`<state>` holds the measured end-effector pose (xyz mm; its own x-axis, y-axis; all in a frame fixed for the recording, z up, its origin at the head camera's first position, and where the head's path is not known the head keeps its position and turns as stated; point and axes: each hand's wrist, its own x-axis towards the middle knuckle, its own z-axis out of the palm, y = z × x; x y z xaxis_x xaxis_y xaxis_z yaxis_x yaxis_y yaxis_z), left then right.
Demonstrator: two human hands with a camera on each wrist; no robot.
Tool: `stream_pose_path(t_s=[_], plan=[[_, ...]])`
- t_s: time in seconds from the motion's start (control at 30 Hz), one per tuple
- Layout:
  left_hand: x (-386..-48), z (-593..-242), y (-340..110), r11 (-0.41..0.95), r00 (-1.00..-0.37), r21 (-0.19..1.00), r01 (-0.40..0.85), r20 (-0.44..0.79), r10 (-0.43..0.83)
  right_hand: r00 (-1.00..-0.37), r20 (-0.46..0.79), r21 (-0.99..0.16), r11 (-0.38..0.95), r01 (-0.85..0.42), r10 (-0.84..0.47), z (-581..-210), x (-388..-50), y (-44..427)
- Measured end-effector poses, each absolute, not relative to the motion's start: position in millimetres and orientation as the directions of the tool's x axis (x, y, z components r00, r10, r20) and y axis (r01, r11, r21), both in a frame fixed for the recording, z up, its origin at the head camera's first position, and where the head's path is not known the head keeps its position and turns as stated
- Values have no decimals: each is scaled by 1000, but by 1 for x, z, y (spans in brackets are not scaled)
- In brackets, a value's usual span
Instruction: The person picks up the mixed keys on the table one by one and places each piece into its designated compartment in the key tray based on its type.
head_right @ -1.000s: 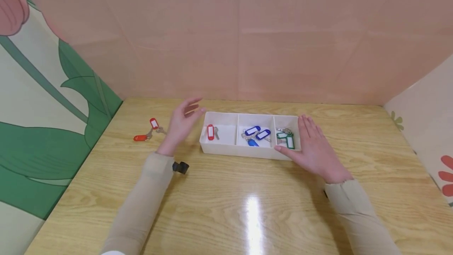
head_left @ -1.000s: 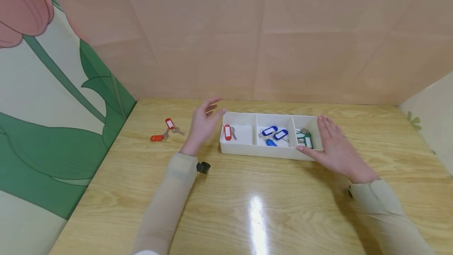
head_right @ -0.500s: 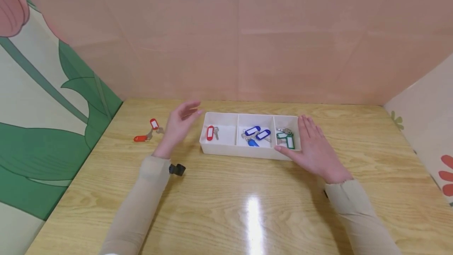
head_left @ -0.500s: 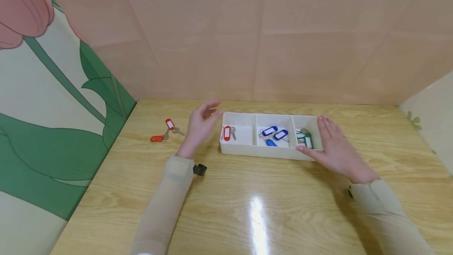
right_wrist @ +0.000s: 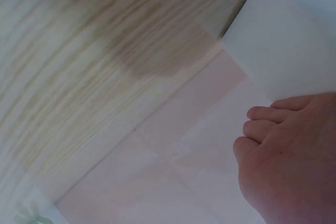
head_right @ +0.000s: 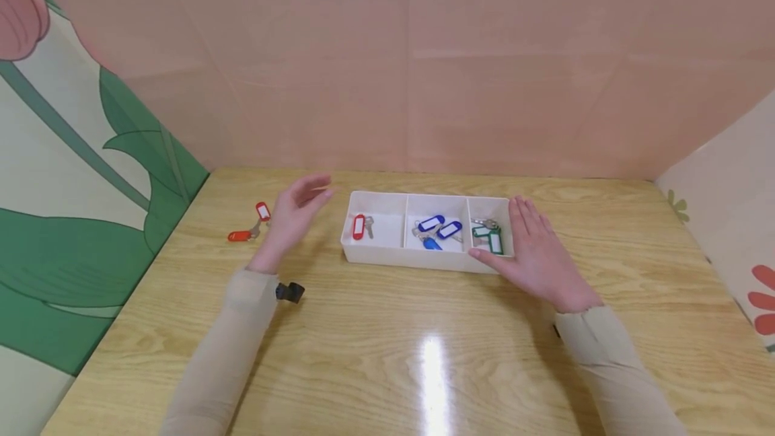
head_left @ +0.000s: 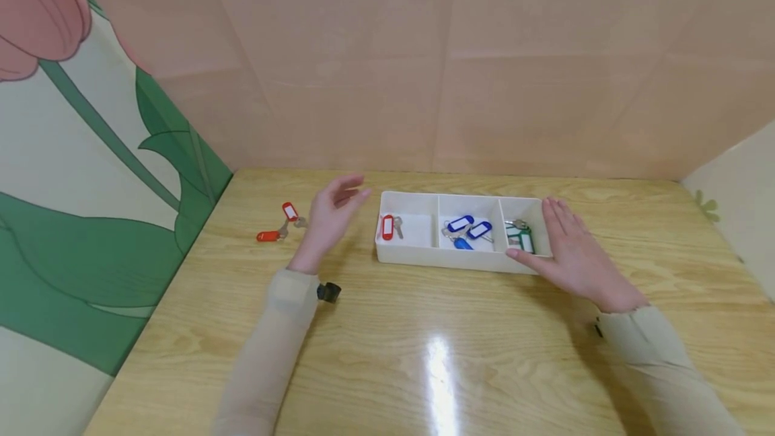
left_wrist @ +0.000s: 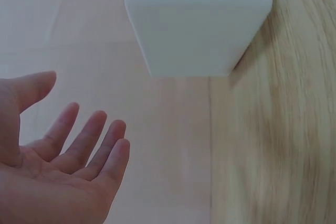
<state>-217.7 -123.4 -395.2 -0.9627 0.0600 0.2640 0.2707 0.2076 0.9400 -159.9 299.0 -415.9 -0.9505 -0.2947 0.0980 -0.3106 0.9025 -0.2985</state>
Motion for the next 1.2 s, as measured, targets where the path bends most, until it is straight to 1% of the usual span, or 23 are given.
stream_pose_path(t_s=[0.2,0.47,0.5,0.83,1.2], plan=[[-216,-397,-132,242,-962,932,271,262,72,-955,72,-296,908,-295,-286,-416,-161,301],[-213,-398,-142,277,-966,925,259,249,70,-955,70,-303,906,-295,-288,-417,-160,301],[-210,-393,-142,284,-967,924,255,245,70,-955,70,-305,905,-296,-289,-416,-160,300],[-206,-399,-161,365,-968,897,249,242,66,-954,82,-308,903,-300,-289,-416,-160,299],[-201,-397,-170,371,-970,897,240,230,72,-955,81,-301,907,-296,-285,-416,-160,299]])
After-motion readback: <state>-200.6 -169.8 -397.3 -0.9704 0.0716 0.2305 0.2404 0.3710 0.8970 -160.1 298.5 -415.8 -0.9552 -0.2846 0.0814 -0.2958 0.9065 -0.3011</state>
